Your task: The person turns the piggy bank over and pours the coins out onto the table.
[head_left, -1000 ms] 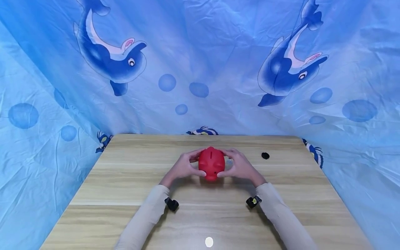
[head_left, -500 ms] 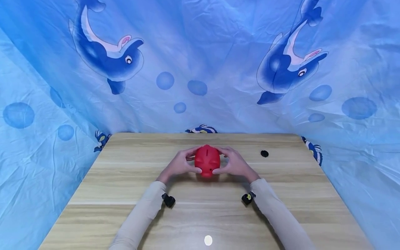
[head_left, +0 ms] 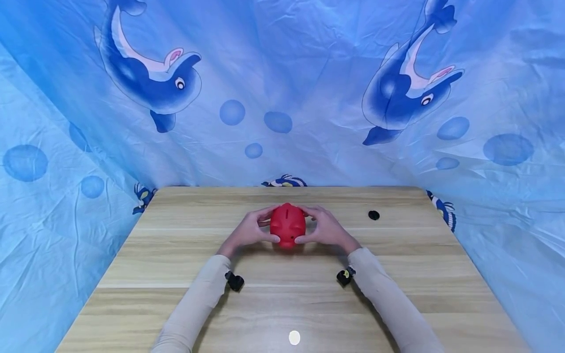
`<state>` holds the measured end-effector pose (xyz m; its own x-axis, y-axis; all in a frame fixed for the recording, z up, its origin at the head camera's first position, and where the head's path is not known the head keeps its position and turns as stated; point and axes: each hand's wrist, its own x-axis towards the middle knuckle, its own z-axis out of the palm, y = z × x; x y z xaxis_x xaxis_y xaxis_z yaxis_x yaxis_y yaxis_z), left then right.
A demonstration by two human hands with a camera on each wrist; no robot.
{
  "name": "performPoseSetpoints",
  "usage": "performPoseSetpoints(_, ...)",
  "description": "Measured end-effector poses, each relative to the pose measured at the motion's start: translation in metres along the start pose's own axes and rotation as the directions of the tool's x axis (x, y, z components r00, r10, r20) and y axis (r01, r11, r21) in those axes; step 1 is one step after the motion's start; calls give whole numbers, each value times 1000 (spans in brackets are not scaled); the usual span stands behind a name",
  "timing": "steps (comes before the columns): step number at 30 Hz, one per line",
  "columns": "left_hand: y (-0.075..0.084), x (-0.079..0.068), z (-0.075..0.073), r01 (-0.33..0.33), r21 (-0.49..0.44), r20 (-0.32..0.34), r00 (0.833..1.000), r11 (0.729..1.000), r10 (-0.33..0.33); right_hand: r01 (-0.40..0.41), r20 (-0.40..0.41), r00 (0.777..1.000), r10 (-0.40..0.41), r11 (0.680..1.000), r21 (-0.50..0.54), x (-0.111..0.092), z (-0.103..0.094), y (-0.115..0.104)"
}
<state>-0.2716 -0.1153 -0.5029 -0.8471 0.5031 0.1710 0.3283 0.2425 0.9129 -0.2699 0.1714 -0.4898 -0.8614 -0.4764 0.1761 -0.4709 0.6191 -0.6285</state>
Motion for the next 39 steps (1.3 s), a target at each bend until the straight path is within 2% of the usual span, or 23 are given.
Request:
performPoseSetpoints(20, -5, -3, 2, 50, -32, 3, 999, 998, -50, -42, 42, 998, 40, 998, 39, 0, 7, 5)
performPoseSetpoints(29, -4, -3, 4, 55, 20, -8, 998, 998, -55, -47, 61, 997, 44, 997, 53, -2, 7, 8)
performPoseSetpoints(37, -2, -2, 3, 79, 15, -4, 997, 997, -79, -58, 68, 996, 55, 997, 52, -1, 5, 7)
performPoseSetpoints(39, 0, -3, 1, 76, 49, -1, 997, 996, -76, -56, 75, 996, 52, 997, 49, -1, 3, 7)
